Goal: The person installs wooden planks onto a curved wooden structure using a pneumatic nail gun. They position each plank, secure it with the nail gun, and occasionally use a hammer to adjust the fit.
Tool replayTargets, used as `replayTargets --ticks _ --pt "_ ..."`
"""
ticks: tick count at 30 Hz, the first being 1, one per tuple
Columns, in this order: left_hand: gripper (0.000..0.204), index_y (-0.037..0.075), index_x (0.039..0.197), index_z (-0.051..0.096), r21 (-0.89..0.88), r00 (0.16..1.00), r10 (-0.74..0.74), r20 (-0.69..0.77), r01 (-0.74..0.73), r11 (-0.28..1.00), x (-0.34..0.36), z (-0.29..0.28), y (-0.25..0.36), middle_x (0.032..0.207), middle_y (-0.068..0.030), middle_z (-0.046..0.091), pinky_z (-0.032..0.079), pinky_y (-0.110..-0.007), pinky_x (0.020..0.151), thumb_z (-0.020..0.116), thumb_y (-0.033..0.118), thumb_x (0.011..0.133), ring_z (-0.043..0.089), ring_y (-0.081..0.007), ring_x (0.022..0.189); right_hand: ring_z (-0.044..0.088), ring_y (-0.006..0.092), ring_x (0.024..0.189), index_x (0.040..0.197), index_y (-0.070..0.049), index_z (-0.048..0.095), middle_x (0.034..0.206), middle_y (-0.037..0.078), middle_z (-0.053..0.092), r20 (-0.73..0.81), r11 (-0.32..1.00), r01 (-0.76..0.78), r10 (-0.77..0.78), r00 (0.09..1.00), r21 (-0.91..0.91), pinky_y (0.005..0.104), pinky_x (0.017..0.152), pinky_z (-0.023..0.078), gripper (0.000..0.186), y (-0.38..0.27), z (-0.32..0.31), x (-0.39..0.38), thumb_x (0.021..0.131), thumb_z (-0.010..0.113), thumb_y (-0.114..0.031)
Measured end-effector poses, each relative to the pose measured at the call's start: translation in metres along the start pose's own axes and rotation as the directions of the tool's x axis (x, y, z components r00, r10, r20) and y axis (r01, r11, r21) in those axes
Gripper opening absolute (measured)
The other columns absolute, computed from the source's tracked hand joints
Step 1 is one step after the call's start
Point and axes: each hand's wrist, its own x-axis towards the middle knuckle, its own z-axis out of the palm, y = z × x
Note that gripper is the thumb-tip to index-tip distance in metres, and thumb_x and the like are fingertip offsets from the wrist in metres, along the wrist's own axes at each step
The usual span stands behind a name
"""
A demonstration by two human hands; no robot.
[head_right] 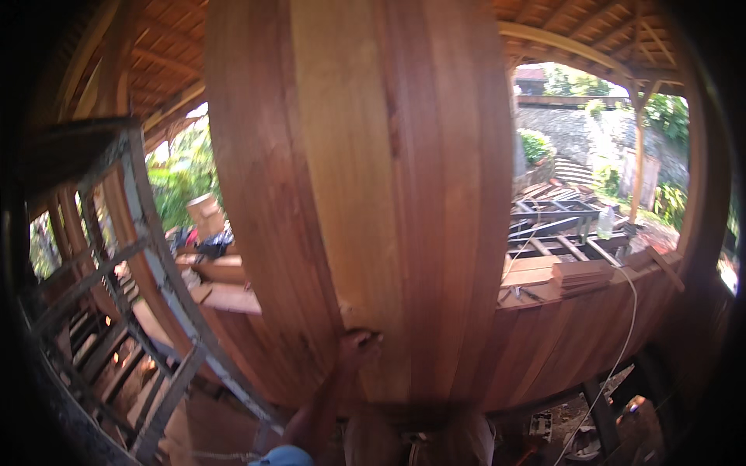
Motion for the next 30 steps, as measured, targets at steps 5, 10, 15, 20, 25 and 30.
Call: replayTargets --ticks 5,10,15,20,25,30 --pt "0.034 0.003 0.066 0.058 -0.075 1.0 0.004 -0.01 -0.005 0.997 0.0 0.003 0.005 0.058 -0.0018 0.056 0.047 -0.03 0.049 0.07 0.017 0.095 0.057 -0.0081 0.054 0.07 0.0402 0.09 0.104 -0.005 0.073 0.09 0.021 0.072 0.076 0.997 -0.07 0.068 0.995 0.033 0.0469 0.078 0.055 0.027 0.017 0.026 -0.025 0.087 0.06 -0.022" --pt "0.028 -0.002 0.071 0.063 -0.193 1.0 -0.016 -0.015 0.013 0.981 -0.001 0.003 0.008 0.064 -0.0049 0.065 0.048 -0.027 0.051 0.07 0.012 0.095 0.062 -0.0085 0.057 0.07 0.04 0.09 0.104 -0.005 0.073 0.09 0.02 0.072 0.128 0.993 -0.118 0.114 0.985 0.022 0.0467 0.078 0.055 0.028 0.034 0.033 -0.06 0.087 0.06 -0.022" --pt "0.027 -0.002 0.072 0.063 -0.229 1.0 -0.021 0.01 0.023 0.973 -0.002 -0.004 0.008 0.064 -0.0046 0.064 0.049 -0.026 0.053 0.069 0.01 0.095 0.063 -0.0098 0.058 0.07 0.0397 0.09 0.105 -0.005 0.073 0.09 0.02 0.072 0.132 0.976 -0.215 0.219 0.967 -0.04 0.0464 0.078 0.055 0.028 0.054 0.009 -0.094 0.087 0.06 -0.021" --pt "0.026 -0.002 0.073 0.064 -0.217 0.995 -0.103 0.008 0.102 0.971 -0.001 0.006 0.015 0.065 -0.0048 0.063 0.05 -0.026 0.054 0.069 0.011 0.095 0.064 -0.01 0.059 0.07 0.0395 0.09 0.105 -0.005 0.073 0.09 0.02 0.072 -0.111 0.932 -0.349 0.339 0.934 -0.094 0.0462 0.078 0.055 0.028 0.051 -0.052 -0.104 0.087 0.06 -0.021" --pt "0.025 -0.002 0.075 0.065 -0.311 0.99 -0.135 -0.038 0.117 0.943 -0.007 0.008 -0.003 0.068 -0.0052 0.065 0.052 -0.026 0.056 0.07 0.012 0.094 0.065 -0.0107 0.06 0.066 0.0369 0.113 0.124 -0.005 0.067 0.115 0.022 0.07 -0.156 0.993 -0.095 0.105 0.982 0.069 0.0427 0.095 0.052 0.039 -0.011 -0.098 -0.05 0.094 0.061 -0.03" --pt "0.023 -0.001 0.077 0.065 -0.282 0.989 -0.11 -0.102 0.078 0.956 -0.013 0.013 -0.018 0.069 -0.0065 0.067 0.057 -0.028 0.058 0.07 0.013 0.095 0.066 -0.0123 0.062 0.068 0.0358 0.109 0.116 0.0 0.068 0.115 0.018 0.071 -0.178 0.966 0.255 -0.243 0.954 0.051 0.0424 0.09 0.054 0.034 0.007 -0.085 0.002 0.084 0.069 -0.008"
